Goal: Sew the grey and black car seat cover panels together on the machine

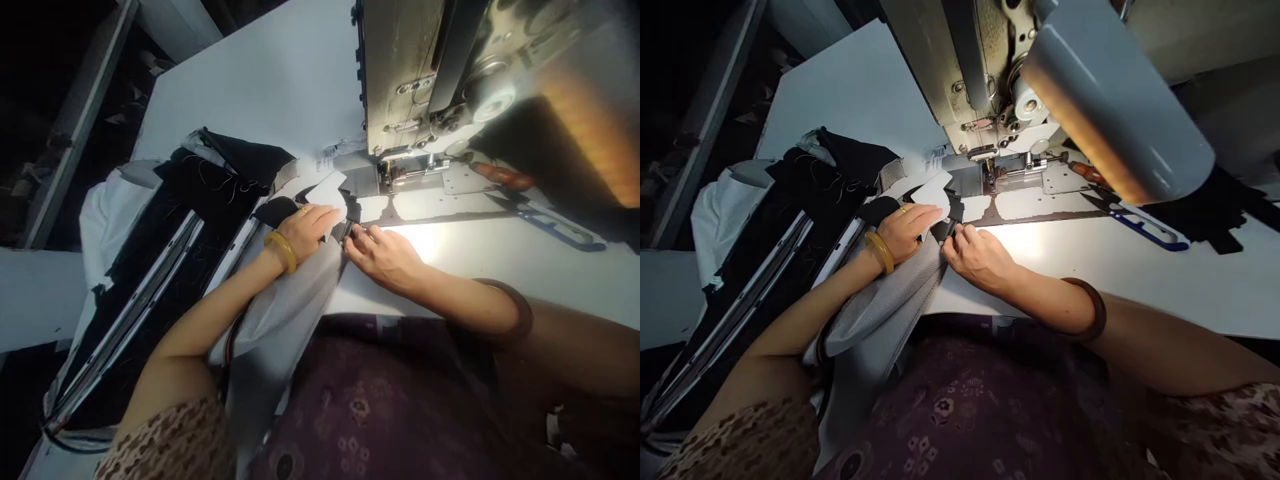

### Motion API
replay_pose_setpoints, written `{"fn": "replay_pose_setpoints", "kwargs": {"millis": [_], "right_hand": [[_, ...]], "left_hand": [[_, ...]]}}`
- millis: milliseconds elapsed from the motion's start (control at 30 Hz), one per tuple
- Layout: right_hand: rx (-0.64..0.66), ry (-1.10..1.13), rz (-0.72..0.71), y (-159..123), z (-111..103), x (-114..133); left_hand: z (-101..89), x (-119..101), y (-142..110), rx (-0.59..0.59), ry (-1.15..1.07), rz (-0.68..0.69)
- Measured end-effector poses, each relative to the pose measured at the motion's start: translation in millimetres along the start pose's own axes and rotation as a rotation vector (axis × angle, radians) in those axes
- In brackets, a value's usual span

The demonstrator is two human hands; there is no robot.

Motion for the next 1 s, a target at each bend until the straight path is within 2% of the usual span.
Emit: {"fn": "replay_pose_setpoints", "kwargs": {"millis": [133, 267, 400, 700, 1000], "right_hand": [[-0.011, -0.077, 0.003, 0.1, -2.7, 1.5], [0.032, -0.108, 0.027, 1.8, -4.2, 2.3], [0.124, -0.074, 0.062, 3.5, -1.1, 1.4], [0.177, 0.006, 0.097, 6.3, -3.3, -0.9], [0.139, 0.039, 0.101, 6.9, -6.3, -2.1]], "left_hand": [[-4.9, -4.7, -2.4, -0.105, -0.105, 0.145], [-5.2, -12.7, -4.7, -0.085, -0.217, 0.296], [-0.4, -10.4, -2.4, -0.033, -0.23, 0.263], [2.3, -7.2, -0.3, -0.007, -0.334, 0.228], [-0.7, -7.6, -1.0, -0.057, -0.403, 0.282]]}}
Point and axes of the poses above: each hand's wrist, its own y-axis towards the middle knuckle, its own z-axis out of the palm, x = y × z, the point moved 7 cm from there along y, towards the middle knuckle
